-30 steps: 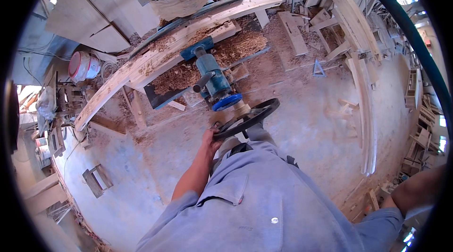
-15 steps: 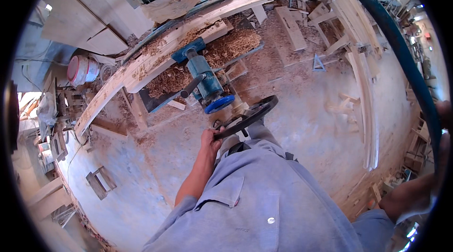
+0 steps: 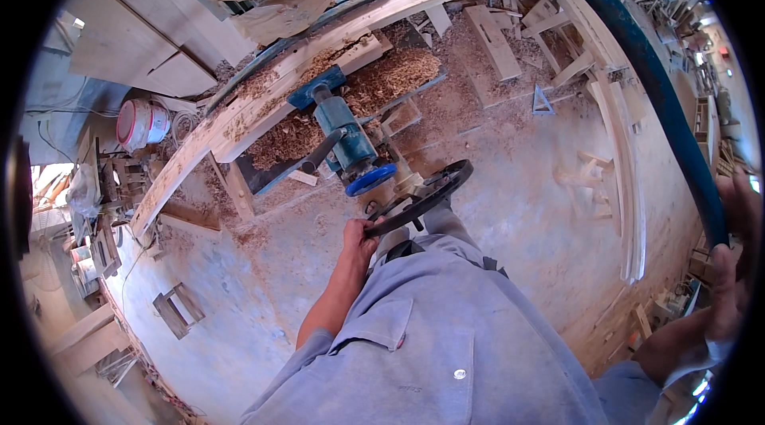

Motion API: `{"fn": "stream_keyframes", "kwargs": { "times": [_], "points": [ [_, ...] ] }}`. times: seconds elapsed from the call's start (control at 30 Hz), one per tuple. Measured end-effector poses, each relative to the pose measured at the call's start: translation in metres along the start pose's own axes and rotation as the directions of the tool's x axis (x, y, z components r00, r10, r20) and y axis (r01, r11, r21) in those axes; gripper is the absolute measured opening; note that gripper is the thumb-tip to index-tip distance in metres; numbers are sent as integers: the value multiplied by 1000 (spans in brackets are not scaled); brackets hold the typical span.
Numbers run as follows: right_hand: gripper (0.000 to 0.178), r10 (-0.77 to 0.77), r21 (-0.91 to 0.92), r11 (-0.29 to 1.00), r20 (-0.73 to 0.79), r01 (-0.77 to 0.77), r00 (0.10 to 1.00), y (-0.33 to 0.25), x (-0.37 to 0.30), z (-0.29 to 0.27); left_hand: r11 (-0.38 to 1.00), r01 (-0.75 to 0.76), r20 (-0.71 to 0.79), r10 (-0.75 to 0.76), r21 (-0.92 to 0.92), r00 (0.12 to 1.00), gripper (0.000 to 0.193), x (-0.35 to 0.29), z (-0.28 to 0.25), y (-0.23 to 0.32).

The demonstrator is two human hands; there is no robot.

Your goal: The person operates a lathe to shape a long wooden plank. They feed the wood into the machine, adjust the cutting head with a wheel, and remove the finished piece to place it with others.

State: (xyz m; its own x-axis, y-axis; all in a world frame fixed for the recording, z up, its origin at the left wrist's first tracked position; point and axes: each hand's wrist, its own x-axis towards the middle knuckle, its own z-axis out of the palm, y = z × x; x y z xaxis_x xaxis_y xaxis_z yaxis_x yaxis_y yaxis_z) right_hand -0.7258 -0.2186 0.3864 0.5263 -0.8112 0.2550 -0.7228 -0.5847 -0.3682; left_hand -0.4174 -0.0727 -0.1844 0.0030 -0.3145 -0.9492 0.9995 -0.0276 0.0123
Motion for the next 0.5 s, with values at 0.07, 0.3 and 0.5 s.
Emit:
{"fn": "stream_keyframes", "kwargs": {
  "times": [0.07, 0.3, 0.5],
  "points": [
    [55, 65, 58, 996, 18, -66, 998, 1, -4, 4, 1000, -15, -16, 15, 22, 1000, 51, 1, 0, -1],
    [50, 133, -440, 897, 190, -37, 973, 13, -25, 1, 997, -33, 133, 24, 64, 991, 63, -1, -3, 1],
    [56, 258, -328, 927, 194, -185, 947, 7, -25, 43, 991, -51, 99, 39, 125, 994, 54, -3, -4, 2]
  ]
}}
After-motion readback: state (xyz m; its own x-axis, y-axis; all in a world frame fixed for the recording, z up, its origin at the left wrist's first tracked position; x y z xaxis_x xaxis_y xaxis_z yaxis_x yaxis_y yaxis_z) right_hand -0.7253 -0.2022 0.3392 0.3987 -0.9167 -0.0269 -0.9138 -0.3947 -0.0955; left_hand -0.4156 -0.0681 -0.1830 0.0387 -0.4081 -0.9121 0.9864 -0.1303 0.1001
